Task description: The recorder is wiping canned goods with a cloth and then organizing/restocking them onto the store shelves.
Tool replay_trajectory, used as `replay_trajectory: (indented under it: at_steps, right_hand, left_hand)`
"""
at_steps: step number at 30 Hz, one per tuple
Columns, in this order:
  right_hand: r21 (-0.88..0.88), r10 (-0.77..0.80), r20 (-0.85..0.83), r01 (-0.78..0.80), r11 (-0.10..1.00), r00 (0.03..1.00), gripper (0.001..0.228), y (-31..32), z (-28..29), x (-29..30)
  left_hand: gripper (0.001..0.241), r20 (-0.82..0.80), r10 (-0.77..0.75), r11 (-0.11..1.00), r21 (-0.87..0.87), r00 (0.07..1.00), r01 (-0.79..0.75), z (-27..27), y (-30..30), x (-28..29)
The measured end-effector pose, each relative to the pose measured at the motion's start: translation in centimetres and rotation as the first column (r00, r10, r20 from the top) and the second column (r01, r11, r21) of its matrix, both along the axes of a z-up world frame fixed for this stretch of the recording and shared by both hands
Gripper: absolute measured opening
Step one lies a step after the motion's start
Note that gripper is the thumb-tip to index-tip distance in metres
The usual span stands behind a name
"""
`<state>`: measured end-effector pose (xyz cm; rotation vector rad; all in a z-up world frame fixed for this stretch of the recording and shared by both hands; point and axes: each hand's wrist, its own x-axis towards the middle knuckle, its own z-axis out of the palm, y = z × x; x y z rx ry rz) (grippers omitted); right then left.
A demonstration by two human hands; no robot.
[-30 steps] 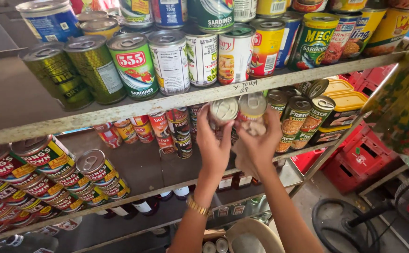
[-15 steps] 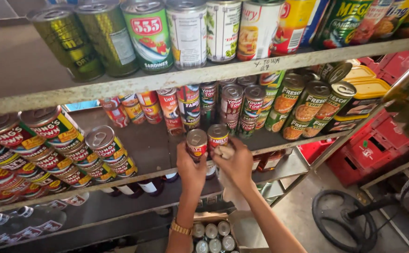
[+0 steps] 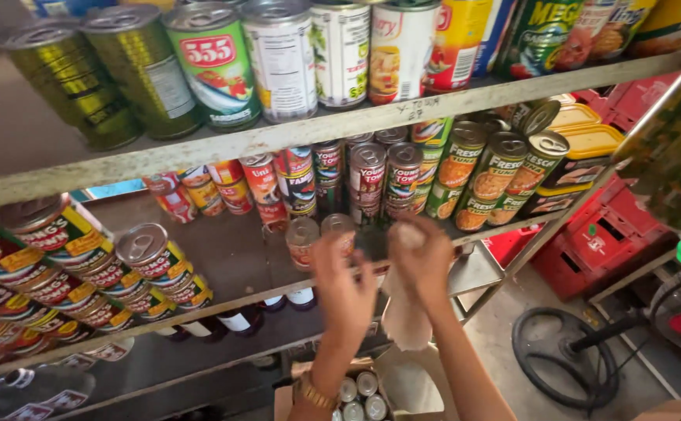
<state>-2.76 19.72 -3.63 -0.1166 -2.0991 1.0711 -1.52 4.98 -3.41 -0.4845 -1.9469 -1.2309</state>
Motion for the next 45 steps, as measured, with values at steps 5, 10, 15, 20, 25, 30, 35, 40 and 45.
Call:
replay_trajectory:
  at_steps: [5,10,15,20,25,30,35,40,45]
  right_hand:
    - [-0.054,-0.014,-0.094,0.009,0.999,0.995,0.044,4.1,2.1,-2.7]
    - [-0.034,0.106,-0.041,-0.107,0.994,0.994,0.061,6.4,0.5,-5.5]
    - [0.046,0.087,-0.115,-0.082,0.996,0.99,0.056,4.9,1.3,-5.2]
    - [-0.116,0.044,-0.034,-0.048,0.992,0.998,0.051,4.4,1.7,-5.1]
    - [-0.137,0.043,-0.101,-0.057,0.989,0.994,0.052,4.6,2.1,-5.0]
    - [-0.227,0.179,-0.196,-0.222,0.948,0.964,0.056,2.2,4.4,1.9]
    - [-0.175,0.26,-0.065,-0.268,0.947,0.963,0.06,-0.4,1.0,9.0]
    - [0.024,0.503,-0.076,-0.503,0.864,0.861,0.064,-3.3,4.1,14.6]
    - [-0.553,0.656,0.106,-0.504,0.664,0.748,0.053,-1.7,2.0,18.1]
  left_hand:
    - [0.04,0.091,-0.26,0.963,0.096,0.961,0.251,2.2,7.6,-2.5]
    - [0.056,0.05,-0.352,0.911,0.246,0.935,0.329,2.4,10.9,-3.8]
    - [0.068,0.252,-0.275,0.953,0.195,0.928,0.23,2.4,11.1,-4.0]
    - [0.066,0.206,-0.251,0.957,0.198,0.946,0.211,2.2,11.5,-3.6]
    - [0.057,0.077,-0.315,0.915,0.289,0.946,0.282,3.5,10.8,-3.0]
    - [0.065,-0.036,-0.233,0.942,0.24,0.972,0.235,4.7,8.0,-0.5]
    - [0.074,0.204,-0.196,0.968,0.198,0.959,0.155,1.2,4.0,4.7]
    - [0.065,0.163,-0.58,0.71,0.582,0.798,0.396,-2.6,-0.4,7.4]
    - [0.043,0.379,-0.556,0.765,0.581,0.739,0.277,-5.2,-5.3,10.0]
